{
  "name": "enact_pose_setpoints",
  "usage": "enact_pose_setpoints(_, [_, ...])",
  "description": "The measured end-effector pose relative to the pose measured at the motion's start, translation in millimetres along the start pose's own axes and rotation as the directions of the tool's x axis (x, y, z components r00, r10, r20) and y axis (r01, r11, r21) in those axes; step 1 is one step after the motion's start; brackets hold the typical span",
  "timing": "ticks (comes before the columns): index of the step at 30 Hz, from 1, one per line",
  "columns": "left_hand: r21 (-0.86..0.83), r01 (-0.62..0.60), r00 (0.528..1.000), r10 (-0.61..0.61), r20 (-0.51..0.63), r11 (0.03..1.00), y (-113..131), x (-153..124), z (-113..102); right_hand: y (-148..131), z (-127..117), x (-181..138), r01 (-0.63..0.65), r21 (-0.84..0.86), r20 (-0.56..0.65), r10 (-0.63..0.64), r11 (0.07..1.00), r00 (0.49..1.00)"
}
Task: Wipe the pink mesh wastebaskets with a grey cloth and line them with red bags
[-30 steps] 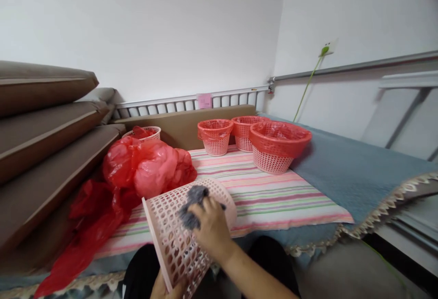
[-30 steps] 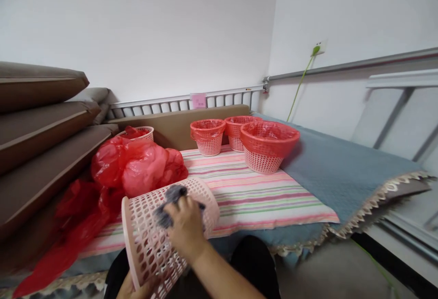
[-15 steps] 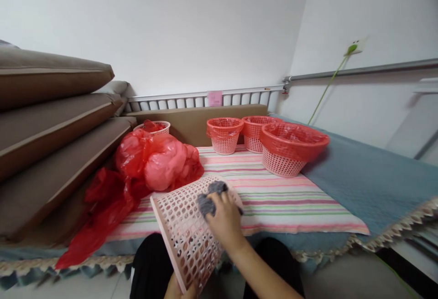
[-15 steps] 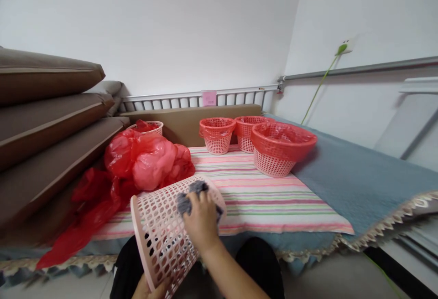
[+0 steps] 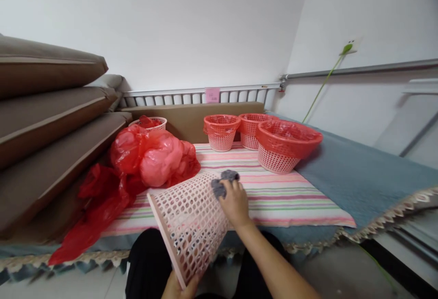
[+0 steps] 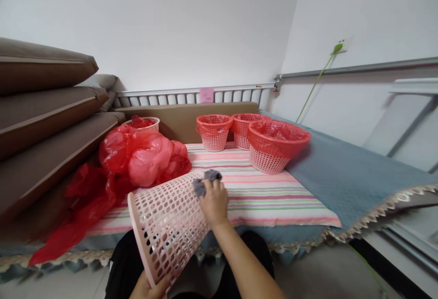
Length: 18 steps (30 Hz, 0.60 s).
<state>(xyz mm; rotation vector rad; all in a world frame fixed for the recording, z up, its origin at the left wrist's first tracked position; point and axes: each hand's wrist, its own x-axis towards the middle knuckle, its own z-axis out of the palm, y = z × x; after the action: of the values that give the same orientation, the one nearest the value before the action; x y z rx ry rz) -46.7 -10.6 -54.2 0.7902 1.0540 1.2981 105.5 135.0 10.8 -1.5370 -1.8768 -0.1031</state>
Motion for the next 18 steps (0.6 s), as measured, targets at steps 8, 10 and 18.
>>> enact_pose_setpoints(8, [-0.137, -0.065, 0.997, 0.071, 0.037, 0.988, 39, 5, -1, 34, 11, 1, -0.026, -0.045, -0.083, 0.022, 0.999, 0.996])
enact_pose_setpoints(10, [-0.197, -0.077, 0.997, 0.078, -0.004, 0.977, 64, 10, 0, 36, 13, 0, -0.02, -0.014, -0.09, 0.019, 1.0, 0.996])
enact_pose_setpoints(18, [-0.287, -0.007, 1.0, 0.005, -0.006, 0.958, 57, 1, 8, -38, -11, -21, 0.005, 0.319, 0.021, -0.013, 0.948, 1.0])
